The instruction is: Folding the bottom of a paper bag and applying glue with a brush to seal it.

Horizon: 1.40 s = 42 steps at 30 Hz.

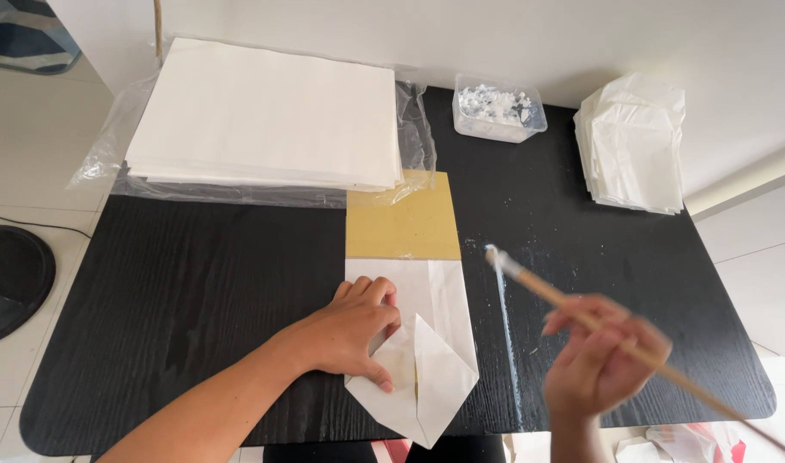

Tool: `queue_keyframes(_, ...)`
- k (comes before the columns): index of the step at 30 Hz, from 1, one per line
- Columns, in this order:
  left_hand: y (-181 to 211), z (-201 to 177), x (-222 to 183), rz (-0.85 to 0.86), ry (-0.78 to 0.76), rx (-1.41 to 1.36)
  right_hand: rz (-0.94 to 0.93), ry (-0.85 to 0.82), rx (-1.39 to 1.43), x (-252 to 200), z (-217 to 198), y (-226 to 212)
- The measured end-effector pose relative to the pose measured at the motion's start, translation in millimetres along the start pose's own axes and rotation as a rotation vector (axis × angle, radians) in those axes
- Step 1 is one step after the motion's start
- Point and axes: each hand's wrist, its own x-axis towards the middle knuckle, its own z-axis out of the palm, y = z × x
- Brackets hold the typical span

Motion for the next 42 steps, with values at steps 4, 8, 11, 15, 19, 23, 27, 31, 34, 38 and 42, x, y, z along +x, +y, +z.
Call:
queue_keyframes(4,4,-5,-1,-0.033,-0.05,-0.002,0.193,-0.028,0.099,62,5,48)
queue_keyframes(8,7,-9,-2,-0.055,-0.088,-0.017,0.168,0.005,-0.032,121,32,119)
queue_keyframes(11,-1,-2,3,0.003,-0.057,0.0,0.381,0.068,-0.126,149,65,160)
queue_keyframes(15,-5,0,5,0.028,-0.041,0.021,0.382,-0.051,-0.226,148,82,223)
queue_keyframes(19,-3,-9,5,0.041,-0.102,-0.026,0.323,-0.216,-0.467,142,88,260)
queue_keyframes(23,-5,-6,8,0.01,-0.165,-0.032,0.298,-0.286,-0.476,131,89,274)
queue_keyframes(27,-5,-7,8,-0.002,-0.178,-0.074,0.21,-0.303,-0.507,127,86,272)
queue_keyframes(31,-8,4,10,0.013,-0.103,0.008,0.256,-0.405,-0.556,130,75,253)
queue_keyframes(34,-8,7,10,0.003,-0.041,0.03,0.375,-0.467,-0.581,132,65,235)
queue_keyframes(38,0,1,8,-0.049,-0.057,0.032,0.412,-0.625,-0.747,127,41,203)
queue_keyframes(42,-1,5,6,-0.032,-0.022,0.074,0.566,-0.673,-0.788,119,27,100)
